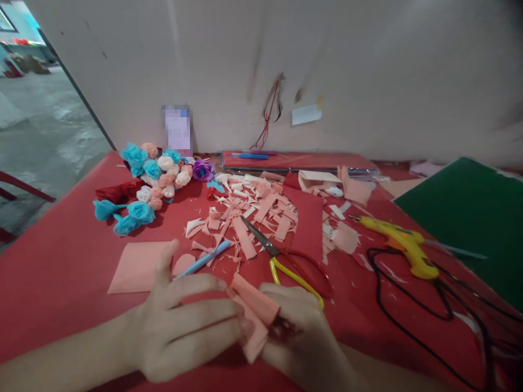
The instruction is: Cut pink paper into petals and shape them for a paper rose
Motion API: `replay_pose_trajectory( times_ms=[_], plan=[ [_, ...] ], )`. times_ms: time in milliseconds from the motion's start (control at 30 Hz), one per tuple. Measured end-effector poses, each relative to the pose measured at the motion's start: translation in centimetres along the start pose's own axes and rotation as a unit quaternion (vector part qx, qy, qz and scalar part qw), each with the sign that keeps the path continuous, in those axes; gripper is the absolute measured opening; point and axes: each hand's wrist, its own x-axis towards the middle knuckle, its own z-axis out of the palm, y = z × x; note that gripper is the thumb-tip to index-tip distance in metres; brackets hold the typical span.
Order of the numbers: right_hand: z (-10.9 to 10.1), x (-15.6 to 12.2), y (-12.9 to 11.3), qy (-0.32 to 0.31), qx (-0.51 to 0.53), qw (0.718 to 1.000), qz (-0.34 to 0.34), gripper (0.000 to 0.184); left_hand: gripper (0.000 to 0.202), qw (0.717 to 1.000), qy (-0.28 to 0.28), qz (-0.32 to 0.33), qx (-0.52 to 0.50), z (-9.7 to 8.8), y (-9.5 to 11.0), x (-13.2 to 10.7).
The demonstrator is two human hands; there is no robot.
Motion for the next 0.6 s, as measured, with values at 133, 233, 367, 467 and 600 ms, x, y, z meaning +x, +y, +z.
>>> replay_pose_trajectory(
  times_ms=[133,233,367,467,600],
  plan=[
    [-0.2,-0.2,-0.1,0.009,-0.040,0.999,-0.008,0.020,0.025,0.998,0.044,0.022,-0.039,0.8,-0.5,0.7],
    [-0.3,-0.3,-0.1,-0.007,-0.042,0.999,-0.001,0.020,0.021,0.998,0.037,0.038,-0.029,0.7,-0.6,0.3],
    [-0.3,-0.3,0.0,-0.021,-0.046,0.999,-0.004,0.021,0.015,0.998,0.020,0.052,0.000,0.7,-0.7,-0.6],
    [-0.3,-0.4,0.0,-0.022,-0.060,0.998,-0.013,0.023,0.015,0.998,0.030,0.056,-0.002,0.8,-0.7,-0.8],
    [-0.2,-0.4,0.1,-0.014,-0.068,0.997,-0.023,0.027,0.022,0.995,0.049,0.077,-0.041,0.8,-0.6,-0.1]
  ],
)
